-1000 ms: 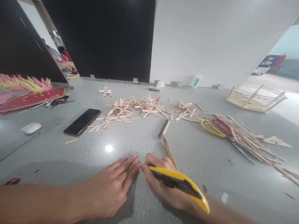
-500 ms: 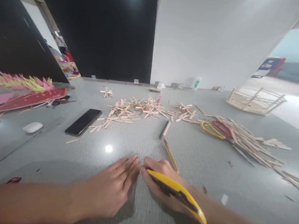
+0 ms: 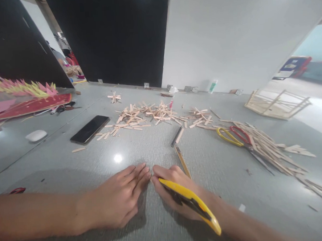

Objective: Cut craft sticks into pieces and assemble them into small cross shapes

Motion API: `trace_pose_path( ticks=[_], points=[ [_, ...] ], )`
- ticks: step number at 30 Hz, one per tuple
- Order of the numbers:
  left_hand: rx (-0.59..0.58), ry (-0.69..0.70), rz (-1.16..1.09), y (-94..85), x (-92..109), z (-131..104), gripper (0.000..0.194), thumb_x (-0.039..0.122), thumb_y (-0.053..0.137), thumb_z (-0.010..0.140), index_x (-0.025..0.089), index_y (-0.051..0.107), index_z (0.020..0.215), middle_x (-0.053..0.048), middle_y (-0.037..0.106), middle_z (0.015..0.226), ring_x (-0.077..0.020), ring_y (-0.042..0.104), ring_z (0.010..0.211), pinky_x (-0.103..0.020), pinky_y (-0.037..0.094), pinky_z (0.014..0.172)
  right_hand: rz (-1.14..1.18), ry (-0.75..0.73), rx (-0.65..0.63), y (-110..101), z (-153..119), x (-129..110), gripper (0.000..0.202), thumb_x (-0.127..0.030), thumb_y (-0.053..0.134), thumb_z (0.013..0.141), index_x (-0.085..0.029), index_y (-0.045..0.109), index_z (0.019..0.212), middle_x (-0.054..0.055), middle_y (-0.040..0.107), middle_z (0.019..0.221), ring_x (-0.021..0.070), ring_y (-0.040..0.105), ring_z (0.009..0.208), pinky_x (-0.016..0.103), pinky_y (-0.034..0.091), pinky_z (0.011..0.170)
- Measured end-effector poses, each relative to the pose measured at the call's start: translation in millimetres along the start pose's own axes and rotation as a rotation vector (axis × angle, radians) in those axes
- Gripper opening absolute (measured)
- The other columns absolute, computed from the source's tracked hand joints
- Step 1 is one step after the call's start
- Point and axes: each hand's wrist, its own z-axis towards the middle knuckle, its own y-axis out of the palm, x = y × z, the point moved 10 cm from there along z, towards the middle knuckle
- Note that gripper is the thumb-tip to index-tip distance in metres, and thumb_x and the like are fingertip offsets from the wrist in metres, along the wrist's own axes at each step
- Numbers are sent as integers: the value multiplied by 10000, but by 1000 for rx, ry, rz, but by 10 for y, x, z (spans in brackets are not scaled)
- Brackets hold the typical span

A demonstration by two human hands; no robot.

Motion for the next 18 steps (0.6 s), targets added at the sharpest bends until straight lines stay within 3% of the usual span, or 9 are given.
trace_pose_path(
  ticks=[7, 13, 16, 18],
  points=[
    [26, 22, 37, -21, 25, 1, 557, 319, 444, 1005, -87, 626, 1339, -281, 660, 1343, -381, 624, 1292, -438, 376, 1118, 81, 66, -39, 31, 0, 45, 354, -345, 406, 1065, -258, 332, 730, -84, 398, 577, 133, 384, 505, 316, 380, 600],
    [-6, -4, -52, -4, 7, -34, 560, 329, 356, 1071, -64, 557, 1415, -261, 616, 1420, -367, 565, 1360, -441, 356, 1142, 273, 202, -88, 61, -27, 107, 408, -447, 338, 1101, -263, 396, 742, -64, 547, 515, 131, 496, 419, 267, 438, 461],
    [4, -40, -173, -32, -55, -56, 516, 289, 341, 1089, -26, 504, 1464, -229, 588, 1470, -346, 497, 1424, -526, 190, 1243, 349, 274, -56, 21, -43, 153, 440, -500, 297, 1109, -259, 410, 759, -82, 530, 467, 113, 491, 367, 235, 407, 417],
    [43, -76, -275, -73, -131, -74, 470, 282, 368, 1089, 27, 513, 1457, -195, 610, 1460, -313, 458, 1457, -575, 22, 1274, 296, 293, 65, -190, -45, 209, 404, -506, 349, 1097, -248, 475, 812, -77, 553, 503, 108, 508, 383, 224, 409, 425]
  ],
)
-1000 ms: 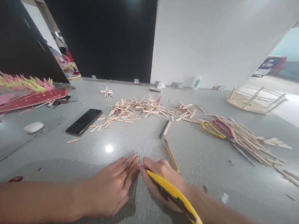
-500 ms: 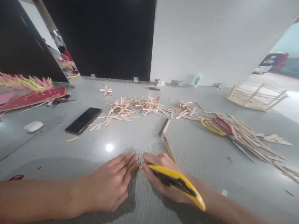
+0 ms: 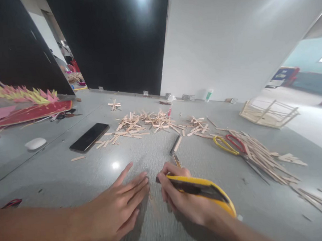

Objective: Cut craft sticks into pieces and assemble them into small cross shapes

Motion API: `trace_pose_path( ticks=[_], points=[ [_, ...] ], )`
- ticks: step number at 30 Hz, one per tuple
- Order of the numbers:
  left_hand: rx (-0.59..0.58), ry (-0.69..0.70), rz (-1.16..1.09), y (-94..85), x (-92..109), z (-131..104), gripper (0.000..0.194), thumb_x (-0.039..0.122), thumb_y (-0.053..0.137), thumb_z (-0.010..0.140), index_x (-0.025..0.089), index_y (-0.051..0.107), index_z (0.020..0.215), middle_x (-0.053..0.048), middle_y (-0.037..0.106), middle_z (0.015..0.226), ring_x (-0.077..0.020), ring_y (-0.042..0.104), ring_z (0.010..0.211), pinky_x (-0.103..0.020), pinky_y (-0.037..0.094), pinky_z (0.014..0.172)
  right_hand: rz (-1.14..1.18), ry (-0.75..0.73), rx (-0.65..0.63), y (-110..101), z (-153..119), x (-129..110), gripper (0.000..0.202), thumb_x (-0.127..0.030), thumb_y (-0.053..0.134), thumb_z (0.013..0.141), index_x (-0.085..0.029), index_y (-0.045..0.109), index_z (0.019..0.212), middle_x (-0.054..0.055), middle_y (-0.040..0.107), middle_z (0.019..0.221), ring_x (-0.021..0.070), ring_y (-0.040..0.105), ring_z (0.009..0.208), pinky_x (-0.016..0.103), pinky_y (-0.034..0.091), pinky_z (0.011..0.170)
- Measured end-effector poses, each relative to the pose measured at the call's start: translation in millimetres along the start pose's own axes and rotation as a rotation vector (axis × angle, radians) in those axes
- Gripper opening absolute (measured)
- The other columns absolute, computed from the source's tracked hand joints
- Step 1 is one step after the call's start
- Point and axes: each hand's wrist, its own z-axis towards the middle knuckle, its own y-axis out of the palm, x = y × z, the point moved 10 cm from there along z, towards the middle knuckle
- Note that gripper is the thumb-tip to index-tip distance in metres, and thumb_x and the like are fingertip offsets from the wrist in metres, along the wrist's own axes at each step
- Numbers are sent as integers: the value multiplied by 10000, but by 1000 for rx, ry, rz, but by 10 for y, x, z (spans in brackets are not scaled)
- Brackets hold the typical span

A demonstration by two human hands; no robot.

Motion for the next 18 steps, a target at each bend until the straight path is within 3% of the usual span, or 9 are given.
trace_pose_path(
  ticks=[3, 5, 6, 8, 10, 12, 14, 16, 18],
  points=[
    [45, -40, -113, -62, -106, -23, 293, 222, 424, 1080, 149, 633, 1272, -112, 664, 1404, -258, 462, 1456, -581, -94, 1271, -341, -180, 137, -402, 27, -161, 210, -354, 418, 1081, -226, 561, 1168, -65, 606, 593, 123, 561, 427, 226, 438, 457],
    [61, -67, -152, -80, -159, -39, 241, 164, 424, 1080, 192, 657, 1133, -67, 687, 1361, -235, 491, 1427, -586, -49, 1274, -837, -411, 23, -422, 35, -239, 406, -103, 420, 995, -203, 506, 1379, -12, 673, 736, 152, 660, 587, 240, 484, 562],
    [76, -98, -173, -92, -189, -47, 231, 164, 423, 1083, 197, 652, 1097, -56, 705, 1312, -231, 535, 1379, -589, 18, 1274, -1139, -470, 89, -522, 52, -219, 547, 17, 401, 896, -199, 517, 1386, 9, 691, 791, 153, 656, 575, 249, 465, 542],
    [101, -211, -208, -98, -269, -68, 202, 317, 495, 1075, 188, 646, 1041, -63, 729, 1144, -262, 637, 1191, -615, 223, 1211, -1307, -466, 146, -750, 139, -79, 611, 113, 399, 767, -140, 618, 1279, 76, 712, 851, 176, 640, 532, 284, 396, 481],
    [103, -344, -207, -76, -333, -89, 449, 620, 632, 937, 171, 645, 940, -73, 696, 968, -309, 656, 978, -659, 372, 1066, -1389, -462, 186, -911, 228, 65, 613, 154, 386, 730, -122, 675, 1194, 101, 718, 845, 201, 668, 577, 292, 382, 482],
    [97, -419, -179, -62, -338, -89, 636, 789, 718, 744, 170, 636, 863, -76, 662, 912, -343, 630, 926, -694, 385, 1004, -1440, -470, 207, -992, 294, 182, 630, 180, 381, 724, -149, 699, 1158, 85, 721, 816, 211, 693, 641, 284, 401, 503],
    [73, -439, -202, -42, -318, -68, 511, 668, 756, 797, 176, 624, 849, -63, 647, 919, -328, 614, 944, -646, 392, 1003, -1469, -472, 232, -1034, 319, 239, 695, 197, 366, 707, -166, 690, 1202, 67, 715, 785, 217, 693, 643, 290, 419, 512],
    [31, -441, -291, -6, -314, -55, 240, 390, 719, 904, 186, 605, 847, -38, 638, 930, -275, 604, 938, -537, 422, 970, -1484, -459, 270, -1056, 303, 221, 761, 202, 339, 721, -149, 633, 1329, 65, 699, 754, 223, 674, 590, 311, 438, 522],
    [5, -440, -394, 9, -336, -64, 86, 182, 631, 920, 193, 584, 849, -16, 628, 930, -224, 593, 900, -448, 427, 925, -1478, -466, 280, -1010, 253, 139, 772, 192, 345, 758, -135, 558, 1423, 96, 717, 822, 245, 699, 656, 340, 487, 585]
  ],
)
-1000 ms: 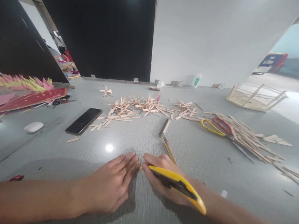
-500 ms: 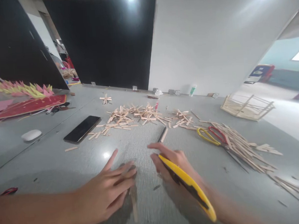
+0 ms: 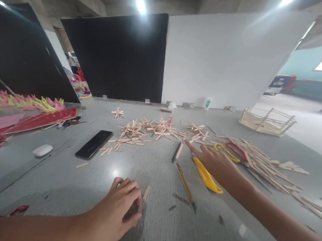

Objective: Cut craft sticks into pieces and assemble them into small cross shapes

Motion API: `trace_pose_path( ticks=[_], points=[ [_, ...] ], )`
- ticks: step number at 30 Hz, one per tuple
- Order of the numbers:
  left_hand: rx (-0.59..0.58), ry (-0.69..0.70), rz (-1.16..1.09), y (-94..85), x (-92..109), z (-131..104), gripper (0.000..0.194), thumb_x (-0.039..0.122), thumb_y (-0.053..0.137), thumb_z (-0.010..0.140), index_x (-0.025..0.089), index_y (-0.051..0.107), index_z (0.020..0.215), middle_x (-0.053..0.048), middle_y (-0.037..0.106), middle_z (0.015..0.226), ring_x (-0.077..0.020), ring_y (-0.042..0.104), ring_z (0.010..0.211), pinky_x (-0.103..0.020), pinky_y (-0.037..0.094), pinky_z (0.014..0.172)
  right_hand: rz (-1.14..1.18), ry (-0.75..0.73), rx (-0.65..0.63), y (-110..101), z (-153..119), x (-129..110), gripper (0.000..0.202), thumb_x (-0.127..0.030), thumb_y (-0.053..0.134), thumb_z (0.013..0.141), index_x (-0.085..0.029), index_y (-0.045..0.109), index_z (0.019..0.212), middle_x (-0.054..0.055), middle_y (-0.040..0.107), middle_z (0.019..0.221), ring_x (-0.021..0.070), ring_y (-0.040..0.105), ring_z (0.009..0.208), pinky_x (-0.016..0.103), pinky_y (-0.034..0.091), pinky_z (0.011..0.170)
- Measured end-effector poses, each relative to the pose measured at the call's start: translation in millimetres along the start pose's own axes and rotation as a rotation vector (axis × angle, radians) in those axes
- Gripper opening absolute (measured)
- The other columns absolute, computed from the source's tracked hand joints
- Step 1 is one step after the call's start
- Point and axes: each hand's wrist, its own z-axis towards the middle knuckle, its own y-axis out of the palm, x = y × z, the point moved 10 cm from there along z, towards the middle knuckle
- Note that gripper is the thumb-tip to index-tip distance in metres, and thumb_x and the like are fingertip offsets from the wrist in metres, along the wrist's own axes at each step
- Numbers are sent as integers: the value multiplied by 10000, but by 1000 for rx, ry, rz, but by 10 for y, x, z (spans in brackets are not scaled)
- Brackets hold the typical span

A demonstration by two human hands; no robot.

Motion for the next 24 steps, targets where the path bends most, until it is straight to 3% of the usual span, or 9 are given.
trace_pose_path(
  ticks=[2, 5, 9, 12, 14, 19, 22, 24],
  points=[
    [-21, -5, -55, -30, -41, -7, 120, 90, 554, 917, 193, 559, 856, -6, 614, 925, -193, 577, 861, -417, 413, 922, 54, -71, -5, -100, 9, -174, 733, 168, 412, 782, -184, 560, 1408, 138, 738, 1071, 276, 730, 916, 374, 545, 743],
    [-114, -3, -34, -43, -81, -32, 164, 36, 474, 924, 191, 508, 881, -35, 589, 973, -204, 552, 877, -413, 410, 918, 217, -241, -56, -181, 7, -548, 597, 124, 508, 780, -264, 640, 1213, 72, 669, 1345, 241, 674, 1149, 385, 538, 939],
    [-351, 7, -122, -33, -30, -114, 262, -20, 497, 833, 197, 447, 970, -66, 547, 1032, -216, 518, 889, -339, 430, 790, 320, -264, -92, -198, 9, -751, 350, 107, 541, 785, -204, 657, 895, 63, 734, 1047, 234, 703, 983, 388, 538, 898],
    [-407, -137, -341, -153, -34, -158, 199, 110, 402, 992, 207, 401, 1166, -13, 504, 932, -176, 476, 753, -311, 427, 720, 319, -224, -88, -197, 8, -729, 326, 123, 545, 775, -189, 636, 796, 60, 712, 873, 246, 697, 839, 393, 537, 817],
    [-350, -148, -412, -310, 40, -147, 108, 226, 346, 1060, 227, 451, 1085, -3, 495, 932, -164, 457, 749, -302, 424, 732, 321, -207, -81, -193, -1, -709, 347, 144, 531, 760, -184, 642, 787, 54, 705, 817, 238, 690, 762, 366, 534, 743],
    [-270, -199, -530, -539, 169, -150, 254, 305, 280, 1075, 236, 497, 962, 14, 498, 833, -154, 484, 747, -258, 425, 703, 337, -183, -71, -182, -18, -724, 387, 171, 475, 732, -176, 640, 775, 56, 700, 776, 233, 686, 693, 335, 524, 655],
    [-242, -178, -593, -611, 235, -143, 334, 423, 336, 1068, 226, 473, 836, 45, 424, 691, -129, 423, 622, -230, 395, 608, 352, -181, -83, -206, -4, -760, 378, 162, 459, 739, -181, 615, 761, 60, 680, 774, 232, 684, 694, 318, 525, 627],
    [-226, -193, -645, -635, 232, -144, 293, 421, 411, 1036, 234, 498, 828, 57, 385, 629, -125, 384, 565, -228, 357, 539, 375, -197, -90, -226, 7, -797, 371, 148, 452, 754, -182, 614, 805, 68, 683, 818, 233, 697, 735, 315, 543, 646]
  ],
)
